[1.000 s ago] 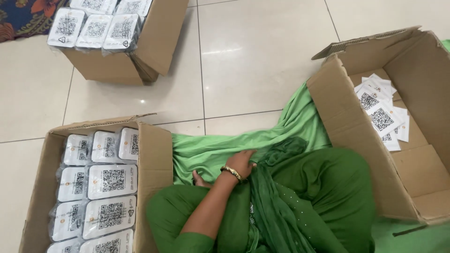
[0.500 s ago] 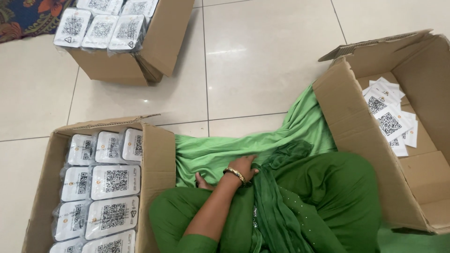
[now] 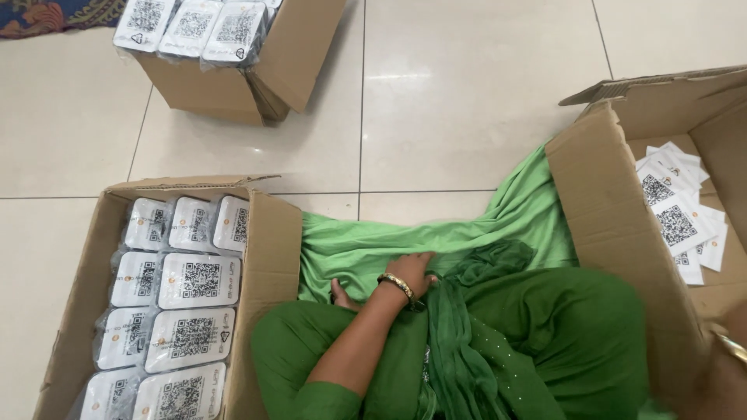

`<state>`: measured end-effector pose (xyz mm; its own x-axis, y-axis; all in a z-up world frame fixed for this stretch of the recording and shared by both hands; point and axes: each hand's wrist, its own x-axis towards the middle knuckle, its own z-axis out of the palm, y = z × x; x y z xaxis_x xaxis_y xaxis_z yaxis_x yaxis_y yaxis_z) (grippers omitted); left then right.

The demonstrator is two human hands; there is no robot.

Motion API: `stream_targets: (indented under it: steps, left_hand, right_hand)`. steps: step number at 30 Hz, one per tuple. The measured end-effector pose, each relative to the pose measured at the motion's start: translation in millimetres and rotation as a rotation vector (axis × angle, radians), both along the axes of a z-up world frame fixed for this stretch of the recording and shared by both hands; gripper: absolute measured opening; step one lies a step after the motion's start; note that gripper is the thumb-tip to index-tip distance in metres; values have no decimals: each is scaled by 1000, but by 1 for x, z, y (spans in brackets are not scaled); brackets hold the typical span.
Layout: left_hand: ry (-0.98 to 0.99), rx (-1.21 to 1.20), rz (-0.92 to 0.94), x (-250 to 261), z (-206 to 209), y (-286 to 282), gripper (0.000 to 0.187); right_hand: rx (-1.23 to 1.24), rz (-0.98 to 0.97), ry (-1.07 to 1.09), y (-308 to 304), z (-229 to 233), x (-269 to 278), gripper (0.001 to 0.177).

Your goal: The person packs electronic devices into individual retail boxes and places them into larger shipping containers.

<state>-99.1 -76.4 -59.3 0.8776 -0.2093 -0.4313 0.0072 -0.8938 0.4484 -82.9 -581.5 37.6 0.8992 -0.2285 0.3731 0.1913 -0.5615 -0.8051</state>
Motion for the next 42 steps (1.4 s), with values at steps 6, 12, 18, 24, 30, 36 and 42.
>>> stream_targets:
  steps: [6,12,18,24,30,36,42]
  left_hand:
    - [-78,-34,76,3,2,4,55]
    - [-208,-70,161,11,-9,3,59]
    - [-241,-111,168,16,-8,-6,66]
    - [-189,-118,164,18,-7,-5,65]
    - [-157,-107,135,13,-7,-3,60]
    - [-182,-111,115,12,-5,-1,57]
    - [-178,-110,106,11,-7,-1,57]
  right_hand:
    - [-177,120,36,251,26,63,27]
    - [-497,591,163,315,-94,85,36]
    - [-532,620,432,309,-107,89,41]
    - [-580,660,440,313,-115,82,45]
    - [-624,667,448,312,-123,77,49]
    - [-678,665,462,311,-130,76,51]
    - [-720,662,535,313,-124,75,56]
